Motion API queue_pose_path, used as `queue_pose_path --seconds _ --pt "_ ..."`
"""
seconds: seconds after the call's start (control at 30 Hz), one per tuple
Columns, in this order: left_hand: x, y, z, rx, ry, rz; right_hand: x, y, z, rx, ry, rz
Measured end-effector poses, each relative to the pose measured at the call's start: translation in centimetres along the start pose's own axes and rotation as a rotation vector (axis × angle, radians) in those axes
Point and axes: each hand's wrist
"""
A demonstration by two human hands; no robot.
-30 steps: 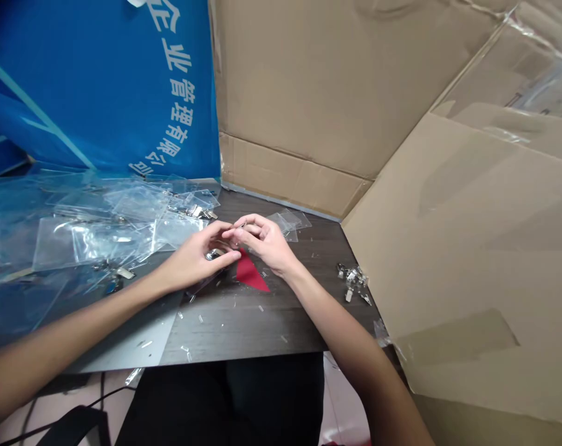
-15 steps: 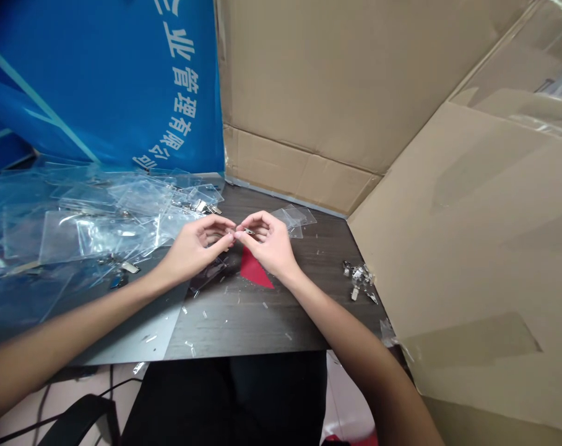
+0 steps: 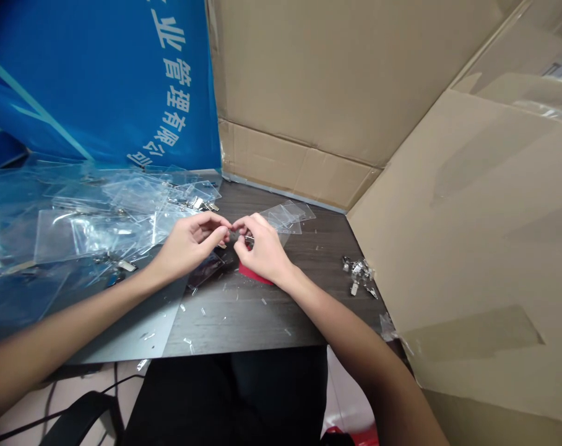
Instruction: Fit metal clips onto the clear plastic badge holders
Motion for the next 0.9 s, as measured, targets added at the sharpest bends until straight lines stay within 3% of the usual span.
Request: queue_pose_path --seconds 0.23,0.4,0.5,0.63,0.77,0.9 --pt "-0.2 -0.6 -0.3 0.173 0.012 0.357 -1.4 -2.9 0.7 0.169 0.072 -0.112" --pt "-0.4 -0.2 -0.4 0.305 0.08 0.465 -3.5 -5.8 1.4 0.309 0.195 -0.482" --pt "-0.5 0.0 -0.4 0.342 0.093 0.481 -3.9 -6.7 1.4 0.36 0.259 -0.585" --pt "-0.6 0.0 -0.3 0.352 0.076 0.486 -4.2 -6.8 1.5 0.36 0.356 -0.634" --pt "-0.8 -0.3 -0.1 0.32 0.087 0.477 -4.4 -5.7 1.8 0.274 0.445 -0.724" --pt "-0.7 -0.4 -0.1 0.241 0.113 0.437 -4.3 -4.5 1.9 0.215 0.426 -0.792"
Point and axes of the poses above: each hand's wrist, its own z-axis towards the middle knuckle, its own x-axis out of the palm, y = z × x, and after that the axes turned 6 degrees about -x, right-handed
